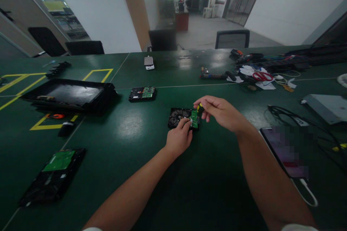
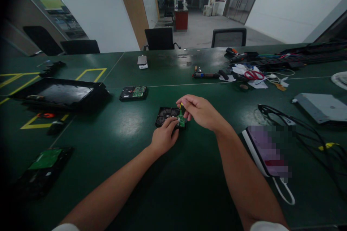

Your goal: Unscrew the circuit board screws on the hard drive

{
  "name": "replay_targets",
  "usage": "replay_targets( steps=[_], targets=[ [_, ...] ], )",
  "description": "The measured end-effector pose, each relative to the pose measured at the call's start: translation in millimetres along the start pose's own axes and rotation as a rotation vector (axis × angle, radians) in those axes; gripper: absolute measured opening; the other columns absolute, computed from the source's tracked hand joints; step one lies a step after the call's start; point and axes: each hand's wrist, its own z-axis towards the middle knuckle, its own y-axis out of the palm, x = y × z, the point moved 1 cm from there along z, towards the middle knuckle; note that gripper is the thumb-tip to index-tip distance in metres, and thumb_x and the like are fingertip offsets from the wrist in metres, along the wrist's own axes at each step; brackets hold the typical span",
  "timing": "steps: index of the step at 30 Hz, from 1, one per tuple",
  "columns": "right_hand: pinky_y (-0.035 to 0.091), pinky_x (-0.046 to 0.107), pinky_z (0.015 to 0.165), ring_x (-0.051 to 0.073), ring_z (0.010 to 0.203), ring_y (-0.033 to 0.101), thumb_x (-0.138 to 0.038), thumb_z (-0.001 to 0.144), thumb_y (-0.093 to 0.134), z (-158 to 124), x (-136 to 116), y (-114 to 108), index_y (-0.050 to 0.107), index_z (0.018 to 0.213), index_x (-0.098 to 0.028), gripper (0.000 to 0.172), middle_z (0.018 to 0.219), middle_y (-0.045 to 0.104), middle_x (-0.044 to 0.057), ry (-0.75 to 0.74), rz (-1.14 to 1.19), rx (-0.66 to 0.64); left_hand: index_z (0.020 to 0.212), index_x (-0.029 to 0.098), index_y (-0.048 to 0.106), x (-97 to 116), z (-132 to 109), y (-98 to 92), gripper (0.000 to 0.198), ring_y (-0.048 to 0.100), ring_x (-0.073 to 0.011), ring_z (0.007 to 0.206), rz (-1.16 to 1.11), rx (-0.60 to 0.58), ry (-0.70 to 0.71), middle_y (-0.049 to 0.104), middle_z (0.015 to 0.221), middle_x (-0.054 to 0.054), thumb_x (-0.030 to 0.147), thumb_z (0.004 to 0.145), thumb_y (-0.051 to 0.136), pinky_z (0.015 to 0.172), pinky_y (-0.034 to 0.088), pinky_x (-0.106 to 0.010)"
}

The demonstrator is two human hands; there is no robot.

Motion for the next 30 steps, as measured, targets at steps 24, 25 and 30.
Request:
replay_targets(
  steps=[24,25,30],
  targets=[
    [0.042,0.025,0.049,0.012,0.06,0.06,-0.04,0.098,0.054,0.5,2.4,-0.1,0.07,0.108,-0.024,0.025,0.097,0.071,0.004,0.022,0.013,-0.023,0.141,0.024,0.052,1.0,0.1,-2.9,0.044,0.068,-0.0215,0.109,-0.004,-0.006,0.004,0.052,0.149,-0.007,0.033,0.099,0.047,0.081,0.062,-0.033],
    [0.043,0.025,0.05,0.012,0.061,0.061,-0.041,0.099,0.054,0.3,1.7,0.3,0.07,0.108,-0.023,0.026,0.095,0.071,0.004,0.023,0.027,-0.039,0.141,0.024,0.052,1.0,0.0,-2.7,0.044,0.068,-0.0214,0.109,-0.004,-0.006,0.003,0.052,0.149,-0.007,0.033,0.099,0.048,0.08,0.062,-0.032],
    [0.054,0.028,0.06,0.014,0.064,0.065,-0.045,0.101,0.052,0.5,0.5,2.1,0.069,0.109,-0.019,0.032,0.079,0.067,0.003,0.043,0.124,-0.085,0.141,0.025,0.052,1.0,-0.2,-2.0,0.044,0.069,-0.0213,0.106,0.004,-0.015,-0.012,0.052,0.149,-0.008,0.033,0.098,0.049,0.078,0.062,-0.032]
  ],
)
